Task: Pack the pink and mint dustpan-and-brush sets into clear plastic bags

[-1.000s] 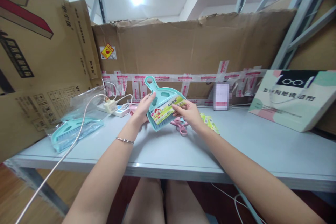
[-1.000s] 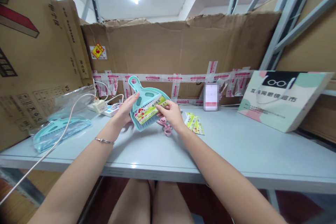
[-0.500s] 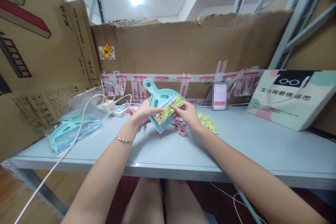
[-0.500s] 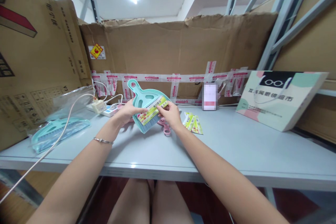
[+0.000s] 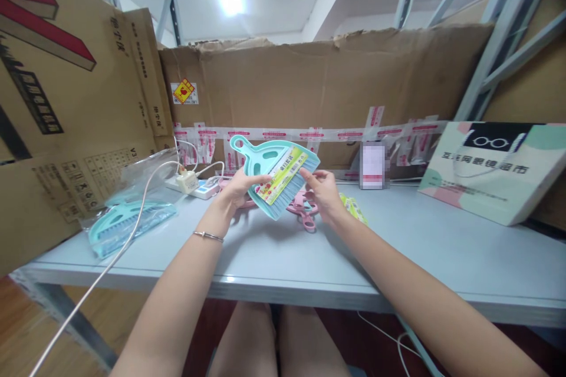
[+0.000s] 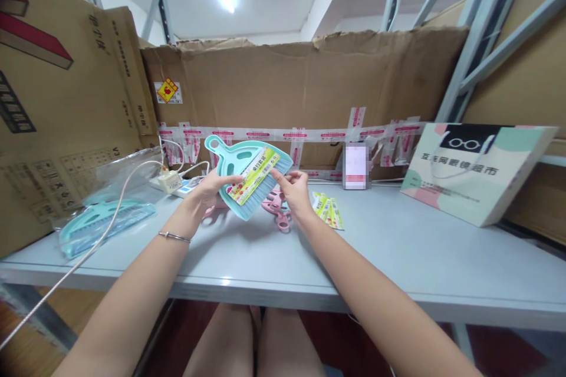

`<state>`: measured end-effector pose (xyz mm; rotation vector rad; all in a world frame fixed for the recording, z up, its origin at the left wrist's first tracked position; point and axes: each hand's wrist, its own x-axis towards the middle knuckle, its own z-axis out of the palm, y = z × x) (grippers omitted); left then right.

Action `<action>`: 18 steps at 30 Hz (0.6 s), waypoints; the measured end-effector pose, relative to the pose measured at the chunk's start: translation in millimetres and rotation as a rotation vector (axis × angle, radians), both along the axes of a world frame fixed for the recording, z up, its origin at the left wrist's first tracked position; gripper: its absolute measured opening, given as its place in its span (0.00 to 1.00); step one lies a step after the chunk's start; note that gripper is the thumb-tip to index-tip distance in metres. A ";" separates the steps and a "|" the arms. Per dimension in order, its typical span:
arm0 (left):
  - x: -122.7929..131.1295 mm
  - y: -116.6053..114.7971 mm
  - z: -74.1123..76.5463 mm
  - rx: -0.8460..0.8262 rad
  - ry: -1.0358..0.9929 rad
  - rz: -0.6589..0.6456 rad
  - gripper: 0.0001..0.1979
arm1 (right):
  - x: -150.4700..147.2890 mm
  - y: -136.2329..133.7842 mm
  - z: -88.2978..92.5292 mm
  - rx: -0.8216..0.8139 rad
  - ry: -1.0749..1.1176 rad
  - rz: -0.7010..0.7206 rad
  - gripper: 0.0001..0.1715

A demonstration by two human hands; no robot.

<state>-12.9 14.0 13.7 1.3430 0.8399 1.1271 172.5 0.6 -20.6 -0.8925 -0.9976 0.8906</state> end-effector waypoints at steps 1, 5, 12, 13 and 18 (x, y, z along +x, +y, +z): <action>0.3 0.1 0.1 -0.005 -0.006 -0.014 0.27 | -3.6 -0.5 -0.9 -0.053 0.056 0.114 0.30; 4.3 -1.3 -0.7 0.021 -0.019 -0.079 0.27 | -17.2 -6.3 -4.4 -0.176 0.167 0.401 0.25; 9.0 3.6 -4.5 0.167 0.087 0.026 0.28 | -19.2 -6.6 -8.9 -0.165 0.234 0.369 0.19; 5.0 7.8 -2.3 0.226 0.103 0.118 0.28 | -18.3 -5.7 -9.1 -0.160 0.248 0.362 0.19; -58.8 32.8 28.6 0.523 0.162 0.758 0.19 | -14.2 -4.0 -8.3 -0.203 0.251 0.327 0.17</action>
